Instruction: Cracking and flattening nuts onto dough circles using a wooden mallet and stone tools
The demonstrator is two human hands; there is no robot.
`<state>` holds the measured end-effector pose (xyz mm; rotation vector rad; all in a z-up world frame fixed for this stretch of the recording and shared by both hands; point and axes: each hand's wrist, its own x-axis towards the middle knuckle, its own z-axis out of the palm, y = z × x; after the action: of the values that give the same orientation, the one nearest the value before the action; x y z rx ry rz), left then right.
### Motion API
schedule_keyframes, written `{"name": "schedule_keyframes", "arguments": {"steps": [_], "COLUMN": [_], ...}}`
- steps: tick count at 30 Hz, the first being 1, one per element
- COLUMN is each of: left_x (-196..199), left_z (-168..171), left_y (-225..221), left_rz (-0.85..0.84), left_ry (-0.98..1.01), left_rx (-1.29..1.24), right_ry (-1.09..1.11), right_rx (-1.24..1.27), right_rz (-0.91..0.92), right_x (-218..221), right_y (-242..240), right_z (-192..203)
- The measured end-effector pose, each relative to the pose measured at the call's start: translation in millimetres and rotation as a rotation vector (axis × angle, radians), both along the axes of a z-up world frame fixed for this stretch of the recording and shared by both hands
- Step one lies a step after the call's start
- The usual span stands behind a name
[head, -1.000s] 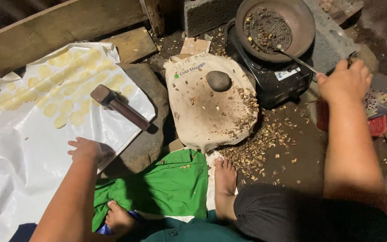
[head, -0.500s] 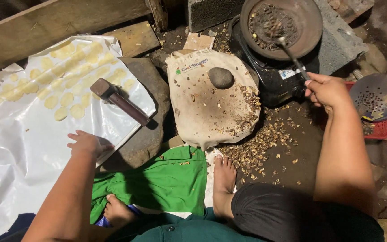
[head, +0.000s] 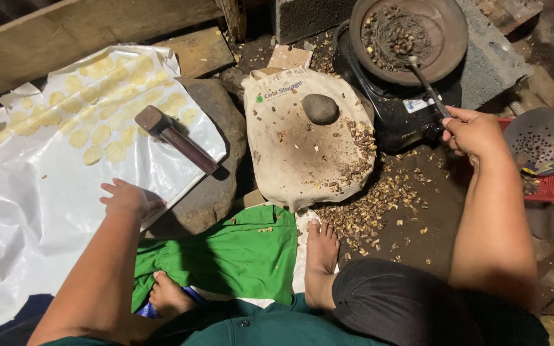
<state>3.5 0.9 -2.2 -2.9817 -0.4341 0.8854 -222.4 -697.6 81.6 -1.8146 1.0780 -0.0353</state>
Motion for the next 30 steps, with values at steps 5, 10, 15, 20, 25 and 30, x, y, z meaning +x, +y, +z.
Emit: {"name": "schedule_keyframes", "arguments": {"steps": [5, 10, 15, 20, 25, 30], "left_x": [6.0, -1.4, -0.8, 4.9, 2.6, 2.3], "left_z": [-6.7, -4.0, -1.0, -2.3, -2.8, 4.3], "left_y": [2.6, 3.7, 1.0, 1.0, 2.0, 1.8], "left_rz": [0.001, -0.034, -0.024, 0.011, 0.023, -0.139], "left_ry": [0.011, 0.008, 0.008, -0.008, 0.011, 0.027], "left_rx": [0.011, 0.012, -0.003, -0.014, -0.006, 0.167], "right_ry": [0.018, 0.025, 0.039, -0.018, 0.001, -0.057], "right_rx": [0.004, -0.014, -0.036, -0.009, -0.035, -0.063], "right_rz": [0.025, 0.026, 0.004, 0.041, 0.049, 0.032], "right_x": [1.8, 1.4, 1.7, 0.4, -2.3, -7.9], "right_y": [0.2, 6.1, 11.4, 0.5, 6.9, -0.4], "right_z": [-1.3, 1.1, 6.9, -2.7, 1.7, -13.1]}}
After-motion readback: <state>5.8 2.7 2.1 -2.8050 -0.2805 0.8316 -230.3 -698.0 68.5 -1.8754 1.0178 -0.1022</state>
